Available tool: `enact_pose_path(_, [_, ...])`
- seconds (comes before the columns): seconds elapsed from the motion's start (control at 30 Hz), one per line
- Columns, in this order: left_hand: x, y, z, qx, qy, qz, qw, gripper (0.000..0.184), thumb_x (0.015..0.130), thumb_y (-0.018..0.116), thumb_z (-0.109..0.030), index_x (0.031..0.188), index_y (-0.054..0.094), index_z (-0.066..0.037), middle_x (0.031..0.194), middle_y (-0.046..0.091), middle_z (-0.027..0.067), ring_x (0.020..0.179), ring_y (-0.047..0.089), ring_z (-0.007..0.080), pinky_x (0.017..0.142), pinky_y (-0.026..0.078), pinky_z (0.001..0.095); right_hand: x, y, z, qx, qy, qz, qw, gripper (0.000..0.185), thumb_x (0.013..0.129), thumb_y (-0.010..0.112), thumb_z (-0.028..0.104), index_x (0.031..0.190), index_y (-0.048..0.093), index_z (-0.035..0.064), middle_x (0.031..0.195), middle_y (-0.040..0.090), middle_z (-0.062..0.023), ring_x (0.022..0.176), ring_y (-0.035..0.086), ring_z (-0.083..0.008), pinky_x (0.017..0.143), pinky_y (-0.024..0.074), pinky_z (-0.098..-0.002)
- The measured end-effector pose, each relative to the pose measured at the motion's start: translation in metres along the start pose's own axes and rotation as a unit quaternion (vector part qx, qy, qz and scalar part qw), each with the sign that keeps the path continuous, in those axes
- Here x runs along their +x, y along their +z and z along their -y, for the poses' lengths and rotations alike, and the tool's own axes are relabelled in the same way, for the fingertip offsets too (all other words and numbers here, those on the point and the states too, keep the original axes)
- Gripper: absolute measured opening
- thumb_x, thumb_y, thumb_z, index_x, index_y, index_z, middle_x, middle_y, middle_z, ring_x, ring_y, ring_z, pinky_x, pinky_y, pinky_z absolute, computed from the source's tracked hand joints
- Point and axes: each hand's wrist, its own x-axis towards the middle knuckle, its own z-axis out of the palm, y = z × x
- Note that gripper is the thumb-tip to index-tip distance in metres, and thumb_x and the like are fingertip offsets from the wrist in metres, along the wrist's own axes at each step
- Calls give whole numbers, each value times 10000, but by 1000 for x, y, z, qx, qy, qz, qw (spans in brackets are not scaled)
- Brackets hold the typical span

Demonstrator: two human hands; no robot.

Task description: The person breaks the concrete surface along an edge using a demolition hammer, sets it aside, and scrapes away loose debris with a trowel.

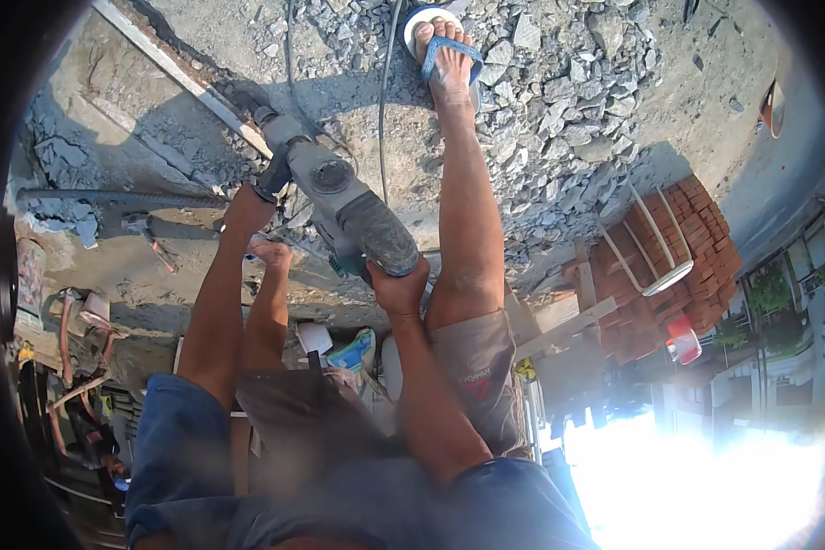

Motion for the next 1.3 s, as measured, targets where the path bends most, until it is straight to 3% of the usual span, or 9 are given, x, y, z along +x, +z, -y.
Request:
enact_pose_path(0.23, [8, 19, 7, -9, -9, -24, 1000, 374, 736, 672, -319, 958, 683, -18, 961, 692, 216, 944, 660, 395, 823, 524, 463, 1, 1, 3, -41, -57, -16, 997, 362, 660, 804, 75, 974, 669, -43, 923, 715, -144, 866, 687, -210, 758, 517, -341])
enact_pose_path(0.57, [21, 29, 25, -51, -8, 39, 998, 399, 737, 651, -333, 987, 687, -25, 978, 688, 226, 972, 654, 397, 833, 521, 456, 5, 0, 7, -95, -62, 30, 993, 342, 673, 794, 79, 963, 668, -49, 908, 714, -152, 862, 689, -226, 763, 519, -341])
enact_pose_path(0.67, [13, -7, 15, -50, 16, 28, 998, 387, 716, 663, -307, 982, 692, -27, 956, 689, 234, 943, 661, 399, 821, 523, 447, 7, 8, 60, -41, -47, 24, 998, 336, 680, 791, 93, 952, 666, -58, 877, 713, -129, 834, 685, -218, 757, 519, -339])
enact_pose_path(0.77, [0, -77, -11, 8, 39, 36, 999, 356, 718, 651, -267, 983, 691, -32, 952, 689, 227, 931, 667, 385, 803, 526, 437, 19, 13, 159, -12, 37, 109, 993, 185, 707, 749, 62, 830, 638, -20, 741, 658, -71, 639, 617, -132, 589, 474, -284])
enact_pose_path(0.87, [-32, -158, -65, 104, 56, 8, 993, 314, 723, 641, -239, 934, 691, -12, 897, 687, 228, 886, 677, 374, 767, 529, 437, 28, -3, 199, 101, 120, 90, 983, 120, 733, 708, 46, 730, 589, 28, 628, 579, -15, 515, 520, -75, 481, 393, -235])
enact_pose_path(0.93, [-33, -141, -40, 35, 56, 0, 998, 313, 725, 648, -268, 879, 693, 1, 857, 679, 239, 847, 672, 394, 735, 524, 449, 12, -1, 201, 19, 68, 117, 991, 118, 740, 711, 49, 757, 600, 13, 642, 596, -16, 550, 549, -78, 517, 428, -241])
enact_pose_path(1.0, [-44, -106, -14, -27, 8, -15, 999, 364, 735, 672, -323, 923, 689, -13, 890, 686, 232, 905, 659, 409, 789, 515, 466, -13, 2, 192, -41, 26, 159, 986, 237, 749, 716, 67, 950, 649, -40, 866, 704, -76, 819, 651, -123, 745, 513, -300])
enact_pose_path(1.07, [-51, -75, 7, -84, -9, -40, 996, 419, 745, 697, -398, 944, 694, -29, 917, 691, 227, 928, 659, 394, 817, 515, 476, -36, -1, 181, -96, -19, 177, 979, 377, 746, 752, 72, 1092, 639, -29, 1011, 704, -135, 957, 668, -181, 829, 514, -326])
enact_pose_path(1.3, [-60, -31, 21, -97, -7, -2, 995, 410, 725, 717, -417, 842, 701, -24, 815, 691, 213, 834, 675, 394, 722, 533, 458, -84, 16, 200, -212, 8, 166, 963, 429, 731, 742, 76, 1137, 618, 20, 993, 701, -162, 967, 693, -258, 782, 528, -339])
